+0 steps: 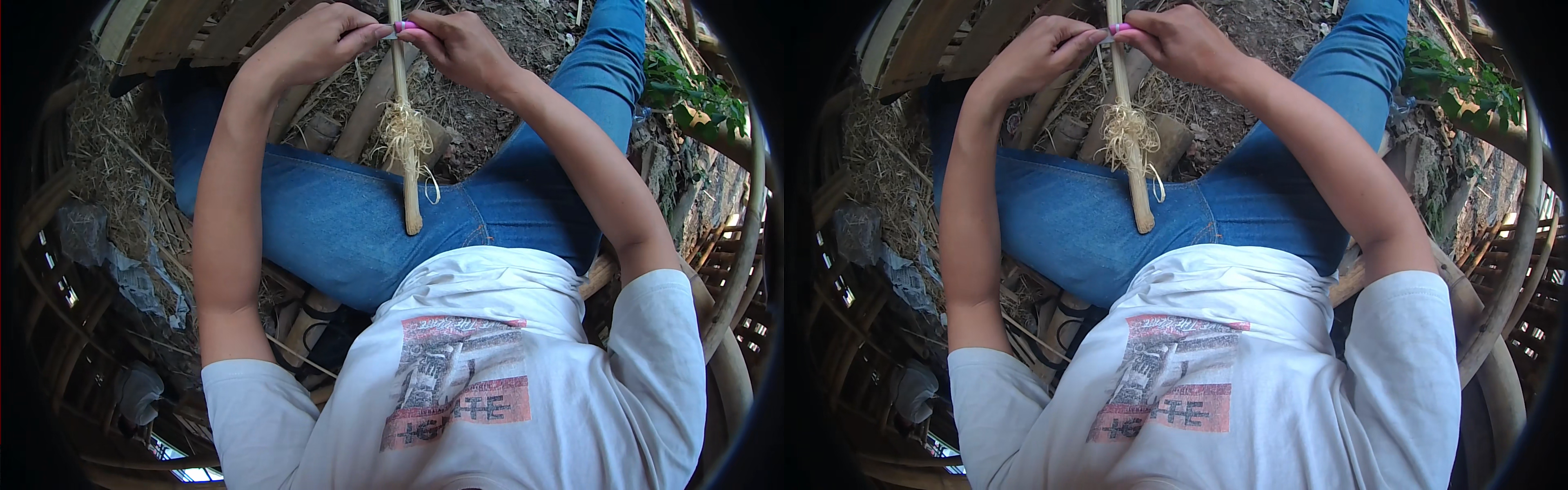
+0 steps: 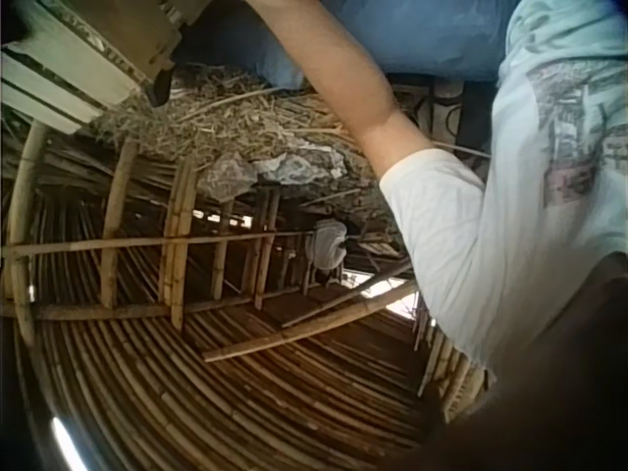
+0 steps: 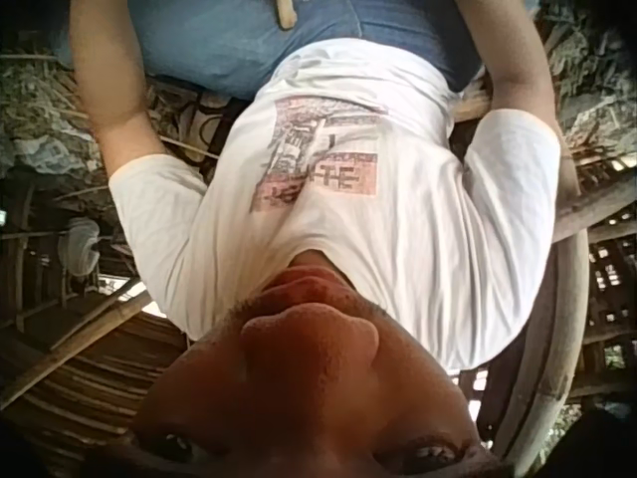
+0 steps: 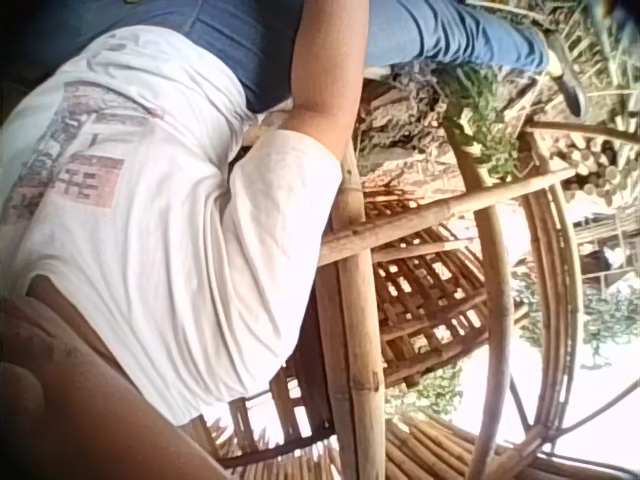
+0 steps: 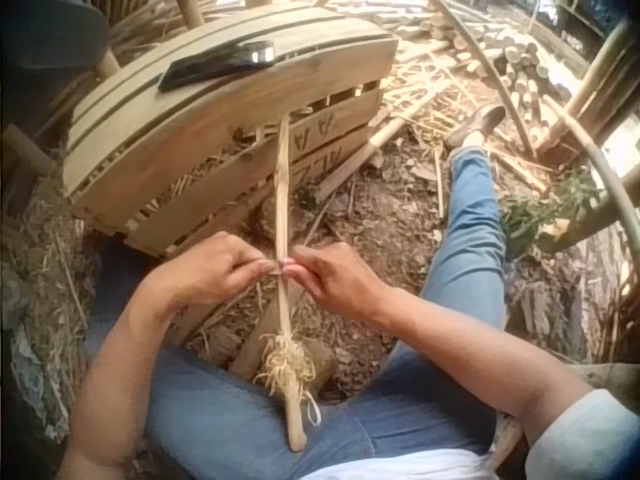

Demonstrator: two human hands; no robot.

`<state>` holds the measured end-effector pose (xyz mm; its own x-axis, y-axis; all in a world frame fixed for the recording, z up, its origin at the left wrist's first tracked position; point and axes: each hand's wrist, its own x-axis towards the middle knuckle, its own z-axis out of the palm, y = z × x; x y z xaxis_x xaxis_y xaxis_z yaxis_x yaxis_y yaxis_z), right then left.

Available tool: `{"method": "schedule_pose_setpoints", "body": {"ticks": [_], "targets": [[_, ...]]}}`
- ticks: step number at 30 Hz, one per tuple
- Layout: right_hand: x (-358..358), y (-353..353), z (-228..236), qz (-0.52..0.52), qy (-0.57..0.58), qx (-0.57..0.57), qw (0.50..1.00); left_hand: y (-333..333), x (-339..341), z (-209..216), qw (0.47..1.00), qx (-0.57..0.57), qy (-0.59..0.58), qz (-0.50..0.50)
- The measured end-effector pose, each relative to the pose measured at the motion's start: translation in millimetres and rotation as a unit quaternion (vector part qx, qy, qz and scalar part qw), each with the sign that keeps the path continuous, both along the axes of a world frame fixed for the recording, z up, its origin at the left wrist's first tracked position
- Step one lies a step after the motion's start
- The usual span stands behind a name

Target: The person shaves thin fibers from a bamboo stick using a knife and then twists the fibers around the stick by hand.

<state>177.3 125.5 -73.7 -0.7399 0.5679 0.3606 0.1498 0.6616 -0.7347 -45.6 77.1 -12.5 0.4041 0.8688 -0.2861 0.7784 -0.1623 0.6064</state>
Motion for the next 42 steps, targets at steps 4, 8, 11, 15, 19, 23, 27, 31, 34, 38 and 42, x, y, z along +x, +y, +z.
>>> {"method": "schedule_pose_setpoints", "body": {"ticks": [4, 8, 11, 15, 19, 23, 27, 31, 34, 38, 42], "targets": [[1, -14, -9, -0.005, -0.026, 0.027, 0.999, -19, 5, -11, 0.998, 0.041, -0.037, 0.012], [10, -32, -10, 0.006, -0.051, -0.007, 0.999, -37, 11, -8, 0.998, 0.045, -0.052, -0.002], [13, -40, -6, 0.007, -0.047, -0.001, 0.999, -45, 13, -10, 0.998, 0.024, -0.058, 0.002], [18, -56, -9, 0.029, -0.058, -0.040, 0.997, -67, 19, -24, 0.989, 0.079, -0.120, 0.019], [22, -58, -2, 0.034, -0.084, -0.037, 0.995, -75, 23, -17, 0.992, 0.026, -0.114, 0.035], [24, -56, 14, 0.048, -0.099, -0.100, 0.989, -73, 28, -4, 0.991, -0.039, -0.105, 0.068], [22, -41, 32, 0.096, -0.188, -0.247, 0.946, -67, 28, 10, 0.993, -0.055, -0.093, 0.048], [16, -14, 41, 0.155, -0.245, -0.377, 0.880, -49, 26, 14, 0.996, -0.035, -0.079, 0.029], [5, 8, 34, 0.134, -0.243, -0.346, 0.896, -24, 23, 19, 1.000, 0.005, -0.006, 0.019], [-7, 35, 35, 0.037, -0.194, -0.220, 0.955, 9, 20, 19, 0.998, -0.005, -0.009, 0.062], [-12, 44, 52, 0.004, -0.147, -0.170, 0.974, 23, 4, 1, 0.994, 0.007, -0.059, 0.087]]}}
